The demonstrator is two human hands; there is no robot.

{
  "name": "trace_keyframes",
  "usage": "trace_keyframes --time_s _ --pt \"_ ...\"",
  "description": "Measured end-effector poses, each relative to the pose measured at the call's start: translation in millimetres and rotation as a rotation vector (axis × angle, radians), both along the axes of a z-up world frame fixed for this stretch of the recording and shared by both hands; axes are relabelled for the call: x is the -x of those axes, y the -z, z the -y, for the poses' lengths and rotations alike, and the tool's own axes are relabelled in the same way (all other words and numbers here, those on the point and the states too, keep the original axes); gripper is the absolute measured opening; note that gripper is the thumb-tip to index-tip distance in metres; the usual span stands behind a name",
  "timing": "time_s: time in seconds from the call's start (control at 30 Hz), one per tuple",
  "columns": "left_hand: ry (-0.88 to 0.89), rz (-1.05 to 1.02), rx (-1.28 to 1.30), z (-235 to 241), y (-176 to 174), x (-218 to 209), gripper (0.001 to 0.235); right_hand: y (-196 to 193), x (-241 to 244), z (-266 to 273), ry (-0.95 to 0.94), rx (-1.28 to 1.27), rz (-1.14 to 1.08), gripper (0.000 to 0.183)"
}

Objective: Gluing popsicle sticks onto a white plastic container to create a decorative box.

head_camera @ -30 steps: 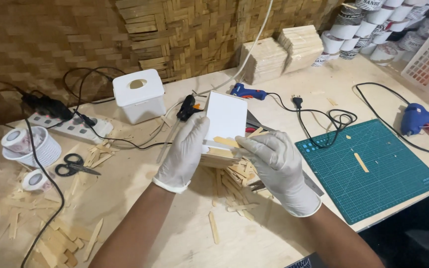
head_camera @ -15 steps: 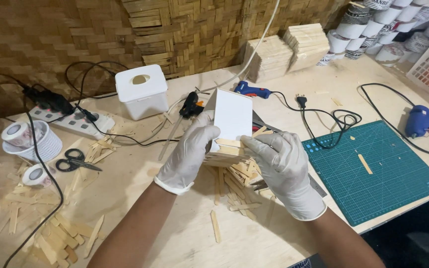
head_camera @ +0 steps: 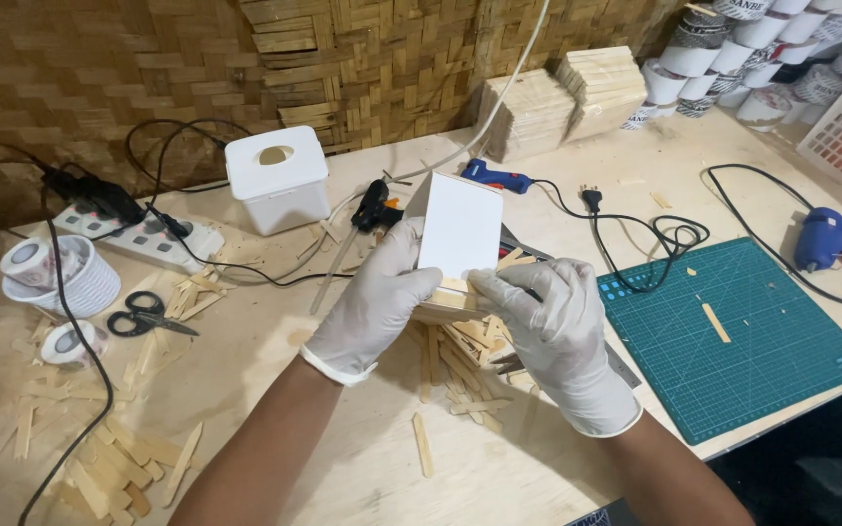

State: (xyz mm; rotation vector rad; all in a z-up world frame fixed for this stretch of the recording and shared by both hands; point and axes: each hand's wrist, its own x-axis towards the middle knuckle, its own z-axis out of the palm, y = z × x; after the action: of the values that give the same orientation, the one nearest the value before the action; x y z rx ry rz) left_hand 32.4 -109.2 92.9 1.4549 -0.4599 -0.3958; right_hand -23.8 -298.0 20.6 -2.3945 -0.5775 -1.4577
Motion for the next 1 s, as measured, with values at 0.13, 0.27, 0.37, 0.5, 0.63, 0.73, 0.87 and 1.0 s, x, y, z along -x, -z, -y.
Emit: trace_keyframes --time_s 0.13,0.27,0.37,0.5,0.63,0.73,0.87,1.0 --pt "0.016 -0.009 -0.009 -1.3 1.2 0.0 0.058 1.4 -0.7 -2.0 -0.046 -0.086 -0.036 0.024" --pt "0.025 -0.011 0.005 -2.1 1.5 -0.4 0.062 2.2 -1.5 -1.3 -0.047 -0.114 -0.057 0.024" --pt "0.032 -0.023 -0.012 -2.5 -1.3 2.0 0.062 -3.7 0.3 -4.0 -0.066 -0.165 -0.093 0.022" --pt "0.062 -0.007 0.007 -2.4 -1.8 7.9 0.065 -6.7 -0.6 -10.3 -0.152 -0.279 -0.097 0.020" --pt "0.081 0.001 0.021 -2.6 -0.9 10.7 0.068 -17.6 7.3 -15.1 -0.188 -0.385 -0.161 0.015" --pt "0.076 0.018 0.016 -1.9 0.7 5.9 0.068 -15.0 8.1 -16.1 -0.177 -0.389 -0.152 0.011" --pt "0.072 0.011 0.030 0.0 0.0 6.0 0.071 -15.5 9.3 -15.7 -0.182 -0.419 -0.192 0.012" --pt "0.053 -0.027 0.111 -1.5 10.5 2.4 0.073 -17.9 10.6 -14.3 -0.243 -0.418 -0.238 0.015"
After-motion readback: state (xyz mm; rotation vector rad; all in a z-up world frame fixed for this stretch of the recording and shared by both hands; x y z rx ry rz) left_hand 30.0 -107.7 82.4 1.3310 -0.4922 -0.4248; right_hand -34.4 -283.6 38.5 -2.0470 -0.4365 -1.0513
